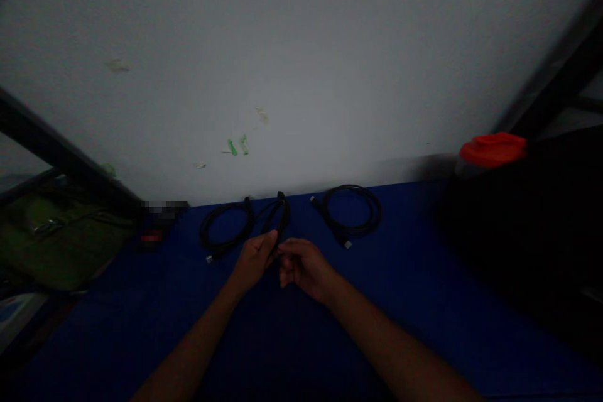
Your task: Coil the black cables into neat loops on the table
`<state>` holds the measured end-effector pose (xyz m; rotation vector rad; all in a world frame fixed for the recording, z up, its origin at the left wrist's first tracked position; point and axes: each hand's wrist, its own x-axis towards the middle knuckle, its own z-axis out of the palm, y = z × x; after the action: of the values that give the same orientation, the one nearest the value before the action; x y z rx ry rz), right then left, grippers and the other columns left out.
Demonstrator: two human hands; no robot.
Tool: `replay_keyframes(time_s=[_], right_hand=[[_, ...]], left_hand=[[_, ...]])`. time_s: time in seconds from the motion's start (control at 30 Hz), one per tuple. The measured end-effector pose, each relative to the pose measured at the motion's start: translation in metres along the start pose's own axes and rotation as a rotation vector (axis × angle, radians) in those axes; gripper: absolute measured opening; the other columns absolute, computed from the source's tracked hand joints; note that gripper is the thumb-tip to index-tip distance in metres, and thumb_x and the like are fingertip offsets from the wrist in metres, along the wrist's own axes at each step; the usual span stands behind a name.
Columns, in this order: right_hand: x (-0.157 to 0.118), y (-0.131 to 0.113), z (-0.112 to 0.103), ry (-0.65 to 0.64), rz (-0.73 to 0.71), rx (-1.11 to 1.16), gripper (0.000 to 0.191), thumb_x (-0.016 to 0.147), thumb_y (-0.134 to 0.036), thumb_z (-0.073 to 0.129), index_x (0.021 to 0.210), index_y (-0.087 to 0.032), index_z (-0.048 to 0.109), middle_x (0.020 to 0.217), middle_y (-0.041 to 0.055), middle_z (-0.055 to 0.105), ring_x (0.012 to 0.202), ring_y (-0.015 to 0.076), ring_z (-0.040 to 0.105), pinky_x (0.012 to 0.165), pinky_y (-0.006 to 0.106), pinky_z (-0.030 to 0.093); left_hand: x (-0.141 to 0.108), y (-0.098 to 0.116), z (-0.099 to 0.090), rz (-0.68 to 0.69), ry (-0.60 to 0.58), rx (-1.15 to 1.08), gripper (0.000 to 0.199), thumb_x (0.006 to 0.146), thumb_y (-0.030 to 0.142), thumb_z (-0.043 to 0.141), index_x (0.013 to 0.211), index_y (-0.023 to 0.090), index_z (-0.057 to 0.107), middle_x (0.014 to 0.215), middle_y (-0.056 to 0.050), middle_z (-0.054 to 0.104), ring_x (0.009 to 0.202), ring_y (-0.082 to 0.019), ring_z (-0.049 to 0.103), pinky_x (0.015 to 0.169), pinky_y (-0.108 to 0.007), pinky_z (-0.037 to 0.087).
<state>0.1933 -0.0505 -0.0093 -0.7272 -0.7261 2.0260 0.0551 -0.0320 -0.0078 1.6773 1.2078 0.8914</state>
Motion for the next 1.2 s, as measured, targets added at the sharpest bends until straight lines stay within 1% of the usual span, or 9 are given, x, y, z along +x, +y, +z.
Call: replay_keyframes(time_s=[0.1, 0.2, 0.3, 0.4, 0.57, 0.67, 0.83, 1.07, 1.2], right_hand=[[-0.004, -0.007, -0.001, -0.016, -0.118, -0.301, 0.02, 0.074, -0.034, 0.059, 0.073, -0.017, 0.048, 0.051, -0.0061, 0.053, 0.04, 0.0098, 0.053, 0.042, 0.023, 0.047], [-0.009, -0.017, -0.008, -0.047, -0.268, -0.759, 0.014, 0.079, -0.031, 0.054, 0.08, -0.017, 0.05, 0.06, -0.0035, 0.055, 0.048, 0.0098, 0.054, 0.049, 0.023, 0.046], [-0.012, -0.024, -0.015, 0.079, -0.573, -1.36, 0.007, 0.081, -0.021, 0.049, 0.086, -0.017, 0.053, 0.075, 0.0025, 0.059, 0.064, 0.0129, 0.056, 0.059, 0.025, 0.044], [-0.012, -0.023, -0.018, 0.157, -0.756, -1.675, 0.013, 0.085, -0.02, 0.045, 0.095, -0.016, 0.053, 0.086, 0.007, 0.059, 0.072, 0.0149, 0.057, 0.063, 0.026, 0.043], [-0.012, -0.018, -0.015, 0.096, -0.877, -1.804, 0.023, 0.086, -0.014, 0.04, 0.103, -0.019, 0.055, 0.095, 0.0083, 0.06, 0.072, 0.0139, 0.056, 0.056, 0.022, 0.04], [-0.013, -0.019, -0.014, 0.069, -0.878, -1.819, 0.025, 0.084, -0.012, 0.041, 0.102, -0.021, 0.057, 0.095, 0.0072, 0.061, 0.073, 0.014, 0.055, 0.054, 0.021, 0.037], [-0.014, -0.02, -0.014, 0.054, -0.86, -1.711, 0.021, 0.084, -0.015, 0.043, 0.093, -0.021, 0.06, 0.091, 0.0063, 0.062, 0.071, 0.0132, 0.053, 0.054, 0.021, 0.036], [-0.013, -0.019, -0.014, 0.053, -0.885, -1.862, 0.02, 0.086, -0.016, 0.04, 0.09, -0.019, 0.059, 0.086, 0.0067, 0.062, 0.067, 0.0131, 0.051, 0.051, 0.021, 0.032], [-0.014, -0.019, -0.013, 0.024, -0.881, -1.805, 0.02, 0.087, -0.016, 0.039, 0.089, -0.018, 0.058, 0.086, 0.0072, 0.06, 0.068, 0.0134, 0.052, 0.053, 0.021, 0.034]], left_hand=[[0.001, 0.0, -0.001, -0.017, -0.002, -0.05, 0.05, 0.082, 0.058, 0.035, 0.057, 0.016, 0.044, 0.05, 0.005, 0.035, 0.045, -0.007, 0.031, 0.043, -0.02, 0.024], [0.001, 0.003, -0.002, -0.033, -0.013, -0.081, 0.051, 0.082, 0.058, 0.035, 0.057, 0.015, 0.045, 0.048, 0.005, 0.035, 0.043, -0.007, 0.03, 0.042, -0.02, 0.023], [0.001, 0.007, -0.003, -0.045, -0.021, -0.078, 0.052, 0.083, 0.057, 0.033, 0.056, 0.015, 0.045, 0.045, 0.005, 0.035, 0.041, -0.006, 0.031, 0.041, -0.02, 0.022], [0.0, 0.01, -0.004, -0.046, -0.024, -0.074, 0.052, 0.084, 0.057, 0.033, 0.055, 0.015, 0.046, 0.044, 0.006, 0.035, 0.039, -0.006, 0.03, 0.041, -0.02, 0.022], [0.001, 0.012, -0.004, -0.034, -0.038, -0.067, 0.052, 0.084, 0.056, 0.034, 0.052, 0.016, 0.043, 0.044, 0.005, 0.034, 0.041, -0.007, 0.03, 0.042, -0.021, 0.023], [0.001, 0.011, -0.003, -0.036, -0.062, -0.08, 0.051, 0.084, 0.056, 0.034, 0.053, 0.016, 0.041, 0.045, 0.005, 0.035, 0.042, -0.007, 0.03, 0.042, -0.021, 0.022], [0.0, 0.012, -0.004, -0.051, -0.058, -0.054, 0.053, 0.083, 0.059, 0.033, 0.054, 0.016, 0.041, 0.045, 0.005, 0.034, 0.042, -0.007, 0.029, 0.042, -0.021, 0.022], [0.001, 0.011, -0.004, -0.066, -0.077, -0.037, 0.054, 0.082, 0.061, 0.032, 0.053, 0.016, 0.041, 0.045, 0.005, 0.034, 0.041, -0.007, 0.029, 0.041, -0.021, 0.021], [0.001, 0.008, -0.003, -0.073, -0.095, -0.041, 0.054, 0.082, 0.061, 0.033, 0.054, 0.016, 0.042, 0.046, 0.006, 0.033, 0.042, -0.007, 0.028, 0.041, -0.021, 0.02]])
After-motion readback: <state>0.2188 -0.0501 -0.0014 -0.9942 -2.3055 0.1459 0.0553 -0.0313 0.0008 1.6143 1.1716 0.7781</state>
